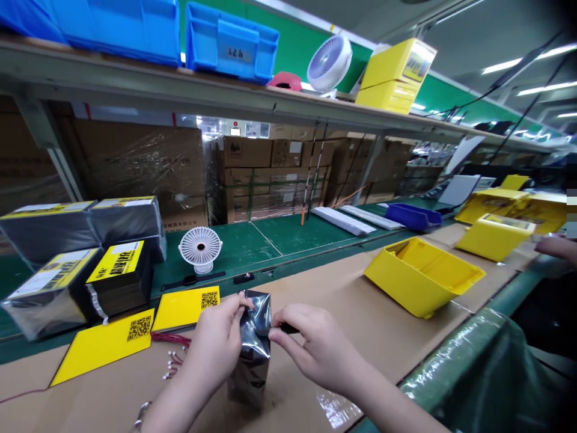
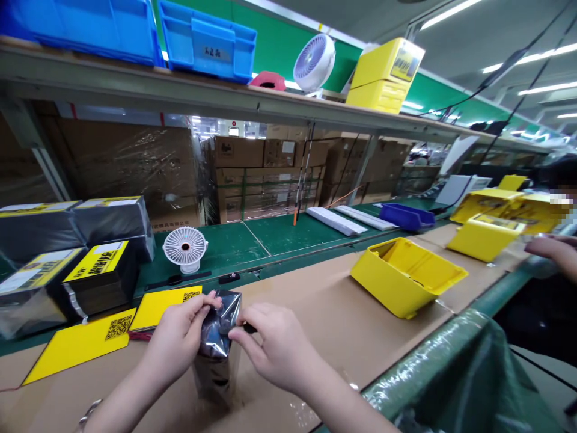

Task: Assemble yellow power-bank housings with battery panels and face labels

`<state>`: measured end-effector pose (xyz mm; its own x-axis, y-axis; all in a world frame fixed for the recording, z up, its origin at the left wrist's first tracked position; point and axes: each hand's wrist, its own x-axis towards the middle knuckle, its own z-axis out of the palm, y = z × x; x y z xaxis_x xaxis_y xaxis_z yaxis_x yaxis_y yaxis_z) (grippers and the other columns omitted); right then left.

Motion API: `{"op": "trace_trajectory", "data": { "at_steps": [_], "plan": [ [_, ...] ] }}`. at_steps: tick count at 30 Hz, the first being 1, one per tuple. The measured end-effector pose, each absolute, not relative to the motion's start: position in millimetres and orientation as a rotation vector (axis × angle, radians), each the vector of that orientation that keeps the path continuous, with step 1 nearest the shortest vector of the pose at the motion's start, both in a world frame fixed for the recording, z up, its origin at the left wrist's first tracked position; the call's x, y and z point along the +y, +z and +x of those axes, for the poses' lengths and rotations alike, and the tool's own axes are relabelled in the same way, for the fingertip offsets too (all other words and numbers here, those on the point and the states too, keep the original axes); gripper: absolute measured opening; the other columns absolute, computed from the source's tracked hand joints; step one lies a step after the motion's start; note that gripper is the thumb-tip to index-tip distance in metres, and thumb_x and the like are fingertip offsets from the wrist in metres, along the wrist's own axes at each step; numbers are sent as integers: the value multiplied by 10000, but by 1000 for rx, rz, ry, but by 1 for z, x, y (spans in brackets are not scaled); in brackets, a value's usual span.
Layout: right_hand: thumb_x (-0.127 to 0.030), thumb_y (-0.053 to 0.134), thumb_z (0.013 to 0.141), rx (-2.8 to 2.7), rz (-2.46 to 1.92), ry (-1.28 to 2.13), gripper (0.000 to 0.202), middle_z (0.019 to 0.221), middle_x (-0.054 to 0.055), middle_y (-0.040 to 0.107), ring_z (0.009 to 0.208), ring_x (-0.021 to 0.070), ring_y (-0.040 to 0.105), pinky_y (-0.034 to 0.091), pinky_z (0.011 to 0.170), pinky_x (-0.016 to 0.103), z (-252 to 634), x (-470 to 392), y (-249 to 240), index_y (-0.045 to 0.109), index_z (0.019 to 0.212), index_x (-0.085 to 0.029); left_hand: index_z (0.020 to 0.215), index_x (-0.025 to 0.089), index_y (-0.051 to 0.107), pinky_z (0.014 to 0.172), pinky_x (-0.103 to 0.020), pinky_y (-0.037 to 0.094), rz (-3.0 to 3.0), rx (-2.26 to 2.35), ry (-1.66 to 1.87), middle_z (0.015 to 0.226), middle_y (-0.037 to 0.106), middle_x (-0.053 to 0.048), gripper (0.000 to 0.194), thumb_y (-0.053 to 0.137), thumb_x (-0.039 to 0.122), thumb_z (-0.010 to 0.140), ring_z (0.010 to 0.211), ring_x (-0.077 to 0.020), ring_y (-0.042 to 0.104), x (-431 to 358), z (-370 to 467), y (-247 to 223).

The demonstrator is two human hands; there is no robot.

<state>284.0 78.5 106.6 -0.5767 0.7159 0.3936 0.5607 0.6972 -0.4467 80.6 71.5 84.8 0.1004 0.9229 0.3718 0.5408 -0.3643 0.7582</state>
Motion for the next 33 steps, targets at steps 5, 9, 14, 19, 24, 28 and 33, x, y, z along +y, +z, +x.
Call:
{"op": "trace_trajectory", "data": {
  "at_steps": [5,9,14,19,24,28,33],
  "plan": [
    [-333,454,934,-2290,-1060,276,192,800,21,598,726,156,539,377,656,256,282,88,103,576,872,-199,960,196,623,962,-358,423,1598,1219,1324,1103,659,-77,245,422,324,901,1115,-199,564,81,75,79],
    [-396,412,950,-2071,-1258,462,332,614,-14,553,564,129,504,355,545,232,292,100,99,564,737,-192,903,165,569,925,-378,453,1362,1027,1366,1013,680,-102,236,442,363,887,1043,-221,605,96,75,71],
    [-424,431,924,-1983,-1371,711,404,472,-41,447,470,110,427,294,458,208,302,108,96,457,598,-185,913,162,569,856,-361,490,1530,1046,1299,956,687,-89,214,430,322,884,933,-209,639,113,78,76],
    [-385,440,913,-2045,-1341,1170,334,449,-55,437,409,88,365,280,426,195,299,101,94,458,647,-183,1170,209,557,1007,-475,365,1859,1345,1436,1196,601,-91,324,465,264,864,1162,-274,511,104,81,89],
    [-319,474,898,-2118,-1083,1338,271,538,-35,497,490,88,434,322,482,187,298,84,96,509,680,-161,1362,157,378,1124,-510,198,3024,1321,1178,1445,362,-81,543,497,338,864,1377,-279,195,71,92,98],
    [-374,483,905,-2012,-1081,1250,293,573,-23,522,525,93,447,348,534,197,314,86,101,541,725,-152,1368,90,357,1081,-546,293,3169,1393,827,1423,387,-125,628,508,407,847,1362,-315,226,63,101,84],
    [-382,482,908,-1918,-1153,1089,268,601,-21,516,574,111,466,377,570,219,332,97,98,547,775,-158,1262,107,500,1077,-510,328,3204,1356,1042,1385,450,-95,407,444,112,859,1366,-310,206,68,105,61]
  ]
}}
